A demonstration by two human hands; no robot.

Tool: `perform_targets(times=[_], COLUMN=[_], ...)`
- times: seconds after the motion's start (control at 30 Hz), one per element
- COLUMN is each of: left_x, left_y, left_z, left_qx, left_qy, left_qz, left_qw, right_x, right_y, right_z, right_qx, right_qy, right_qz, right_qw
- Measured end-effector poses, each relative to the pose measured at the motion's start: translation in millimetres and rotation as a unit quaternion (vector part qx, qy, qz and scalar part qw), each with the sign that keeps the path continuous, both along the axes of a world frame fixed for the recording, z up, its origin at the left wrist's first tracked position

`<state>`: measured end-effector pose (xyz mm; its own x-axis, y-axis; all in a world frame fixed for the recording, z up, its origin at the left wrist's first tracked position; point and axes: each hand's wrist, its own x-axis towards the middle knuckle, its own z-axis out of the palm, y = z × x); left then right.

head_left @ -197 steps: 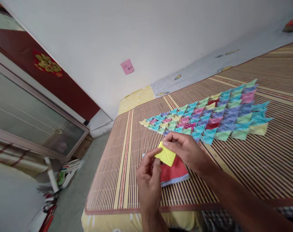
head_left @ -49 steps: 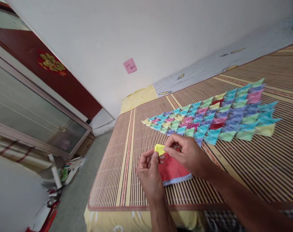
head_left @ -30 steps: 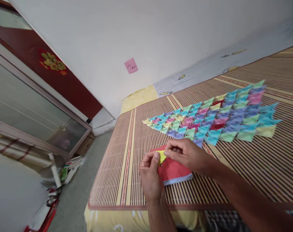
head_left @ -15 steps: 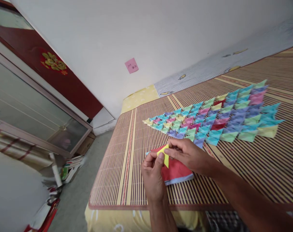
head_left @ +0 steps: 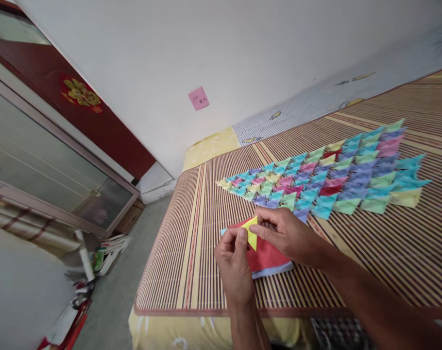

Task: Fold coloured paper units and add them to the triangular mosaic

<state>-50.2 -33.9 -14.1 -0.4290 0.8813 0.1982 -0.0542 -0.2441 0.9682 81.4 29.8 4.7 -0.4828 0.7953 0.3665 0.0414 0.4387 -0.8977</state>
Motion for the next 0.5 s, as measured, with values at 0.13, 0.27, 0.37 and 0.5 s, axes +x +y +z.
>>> perform_targets(times=[0.13,0.27,0.37,0.5], left_x=[1.8,3.0,3.6,2.5], left_y=[0.2,-0.8,-2.2,-3.2], left_z=[2.6,8.2,11.7,11.6], left_qx=[-0.002,0.024,0.038,0.043], left_qy=[-0.062,-0.159,-0.172,-0.144], left_qz=[-0.024,-0.084,-0.112,-0.124], left_qw=[0.998,0.983,0.978,0.981], right_x=[-0.3,0.4,2.0,2.7], right_y=[1.8,4.8,5.8,5.6], right_z=[1.0,-1.1,-2.5,-4.5], right_qx=[-0.034,-0.107,-0.149,-0.177], right_qy=[0.032,0.095,0.124,0.160], right_qz=[0.026,0.074,0.102,0.127], right_qw=[0.999,0.987,0.976,0.963])
